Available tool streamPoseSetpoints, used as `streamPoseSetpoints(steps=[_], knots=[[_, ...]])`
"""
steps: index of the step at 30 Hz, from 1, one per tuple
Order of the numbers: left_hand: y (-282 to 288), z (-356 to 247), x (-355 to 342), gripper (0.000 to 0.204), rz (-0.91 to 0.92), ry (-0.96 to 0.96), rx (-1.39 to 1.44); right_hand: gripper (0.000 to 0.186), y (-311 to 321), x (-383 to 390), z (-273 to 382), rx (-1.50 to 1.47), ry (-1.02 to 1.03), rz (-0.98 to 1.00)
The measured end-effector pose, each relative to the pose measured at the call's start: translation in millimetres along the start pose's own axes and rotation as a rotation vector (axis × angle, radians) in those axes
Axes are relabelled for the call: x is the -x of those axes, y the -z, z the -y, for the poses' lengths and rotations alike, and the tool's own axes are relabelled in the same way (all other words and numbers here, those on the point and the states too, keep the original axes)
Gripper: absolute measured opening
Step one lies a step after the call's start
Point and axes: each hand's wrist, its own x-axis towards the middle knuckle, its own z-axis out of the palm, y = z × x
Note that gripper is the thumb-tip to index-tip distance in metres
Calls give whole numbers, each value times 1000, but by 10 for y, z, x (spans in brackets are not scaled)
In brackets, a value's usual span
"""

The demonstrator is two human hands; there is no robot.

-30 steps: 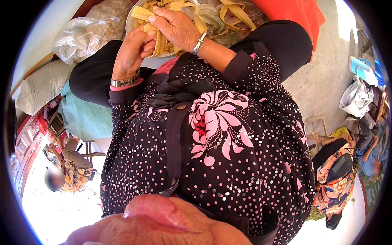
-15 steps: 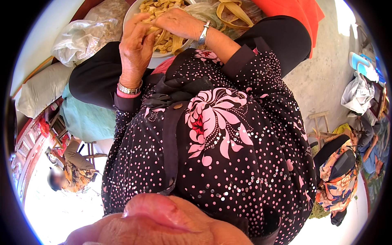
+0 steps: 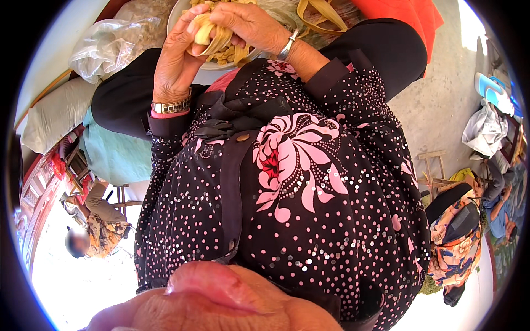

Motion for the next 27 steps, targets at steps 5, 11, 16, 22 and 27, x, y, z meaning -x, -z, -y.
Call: streamPoseSetpoints(steps=[5, 11, 16, 22, 27], knots=[[460, 135, -271, 44, 516, -419, -414, 37, 35, 17, 115, -96, -311, 110], [386, 195, -226, 46, 384, -607, -863, 36, 15, 75, -23, -98, -307, 69], [378, 265, -259, 41, 306, -492, -760, 31, -140, 0, 27, -19, -63, -73], [300, 233, -190, 49, 368, -278, -298, 29, -171, -9, 183, 192, -31, -185], [365, 250, -272, 55, 399, -59, -154, 32, -143, 43, 227, 125, -107, -172]])
